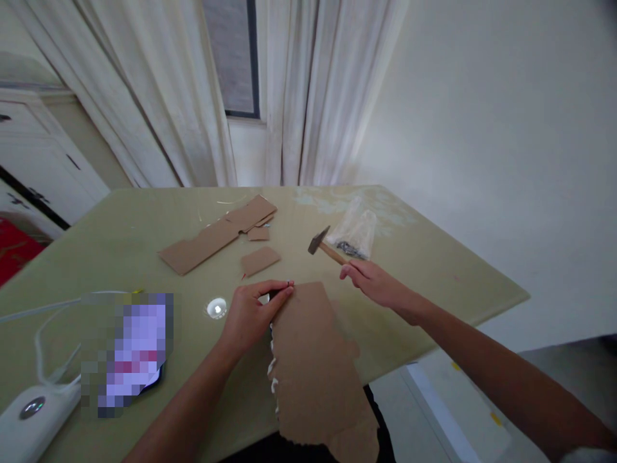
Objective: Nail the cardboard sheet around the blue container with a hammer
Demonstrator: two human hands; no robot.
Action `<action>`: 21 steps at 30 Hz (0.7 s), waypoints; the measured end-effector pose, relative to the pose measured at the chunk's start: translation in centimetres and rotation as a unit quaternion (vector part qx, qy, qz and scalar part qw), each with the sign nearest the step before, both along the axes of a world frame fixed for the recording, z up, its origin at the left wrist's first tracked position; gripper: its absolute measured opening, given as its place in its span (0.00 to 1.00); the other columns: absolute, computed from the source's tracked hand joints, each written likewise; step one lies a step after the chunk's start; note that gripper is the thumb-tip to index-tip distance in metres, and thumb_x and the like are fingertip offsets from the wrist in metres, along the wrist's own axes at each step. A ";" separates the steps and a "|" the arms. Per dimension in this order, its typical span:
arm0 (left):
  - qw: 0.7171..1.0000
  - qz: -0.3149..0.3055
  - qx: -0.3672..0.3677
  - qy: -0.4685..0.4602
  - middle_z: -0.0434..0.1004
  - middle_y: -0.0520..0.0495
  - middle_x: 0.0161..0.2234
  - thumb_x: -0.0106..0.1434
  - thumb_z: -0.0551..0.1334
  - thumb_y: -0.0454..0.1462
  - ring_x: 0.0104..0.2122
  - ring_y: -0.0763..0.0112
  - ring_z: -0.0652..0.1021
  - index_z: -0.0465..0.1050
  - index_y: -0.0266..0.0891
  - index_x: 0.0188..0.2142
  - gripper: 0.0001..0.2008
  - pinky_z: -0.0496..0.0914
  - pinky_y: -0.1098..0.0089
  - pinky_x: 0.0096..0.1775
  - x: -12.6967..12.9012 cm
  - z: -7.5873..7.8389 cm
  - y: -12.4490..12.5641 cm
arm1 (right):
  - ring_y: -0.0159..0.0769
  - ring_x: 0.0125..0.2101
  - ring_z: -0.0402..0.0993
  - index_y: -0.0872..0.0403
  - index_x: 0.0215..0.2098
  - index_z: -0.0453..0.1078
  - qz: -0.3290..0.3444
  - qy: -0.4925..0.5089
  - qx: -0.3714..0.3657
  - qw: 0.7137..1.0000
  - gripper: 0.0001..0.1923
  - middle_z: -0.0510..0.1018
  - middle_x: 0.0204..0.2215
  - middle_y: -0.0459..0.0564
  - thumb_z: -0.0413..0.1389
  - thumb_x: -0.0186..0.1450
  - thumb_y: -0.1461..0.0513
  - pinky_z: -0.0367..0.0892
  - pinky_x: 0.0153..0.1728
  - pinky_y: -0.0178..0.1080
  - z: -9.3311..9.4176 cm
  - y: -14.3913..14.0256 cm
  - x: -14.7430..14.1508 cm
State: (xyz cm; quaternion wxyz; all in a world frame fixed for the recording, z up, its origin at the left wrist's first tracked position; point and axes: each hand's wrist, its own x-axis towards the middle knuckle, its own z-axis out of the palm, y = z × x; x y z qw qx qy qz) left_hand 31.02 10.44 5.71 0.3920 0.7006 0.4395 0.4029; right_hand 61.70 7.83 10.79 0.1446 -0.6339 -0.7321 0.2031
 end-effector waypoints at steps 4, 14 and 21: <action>1.000 0.000 0.005 -0.003 0.91 0.47 0.42 0.67 0.70 0.47 0.43 0.55 0.88 0.89 0.46 0.42 0.11 0.81 0.59 0.50 0.0 0.0 0.1 | 0.32 0.23 0.65 0.53 0.39 0.77 0.058 0.096 -0.028 0.993 0.27 0.66 0.23 0.41 0.44 0.80 0.47 0.61 0.27 0.36 4.8 -1.6 -0.9; 1.000 0.000 0.016 0.012 0.91 0.48 0.42 0.67 0.69 0.45 0.42 0.55 0.89 0.89 0.47 0.41 0.10 0.81 0.61 0.44 -0.1 0.2 -0.1 | 0.34 0.27 0.70 0.51 0.37 0.78 0.141 0.077 -0.063 0.985 0.25 0.71 0.24 0.44 0.46 0.80 0.48 0.64 0.31 0.37 9.0 -3.8 -3.9; 1.000 -0.006 0.008 0.016 0.91 0.49 0.42 0.68 0.69 0.44 0.42 0.55 0.88 0.89 0.47 0.42 0.09 0.80 0.61 0.45 0.0 0.2 0.1 | 0.34 0.26 0.69 0.52 0.37 0.76 0.131 0.075 -0.075 0.986 0.25 0.71 0.25 0.44 0.45 0.81 0.48 0.63 0.30 0.37 8.3 -3.4 -3.9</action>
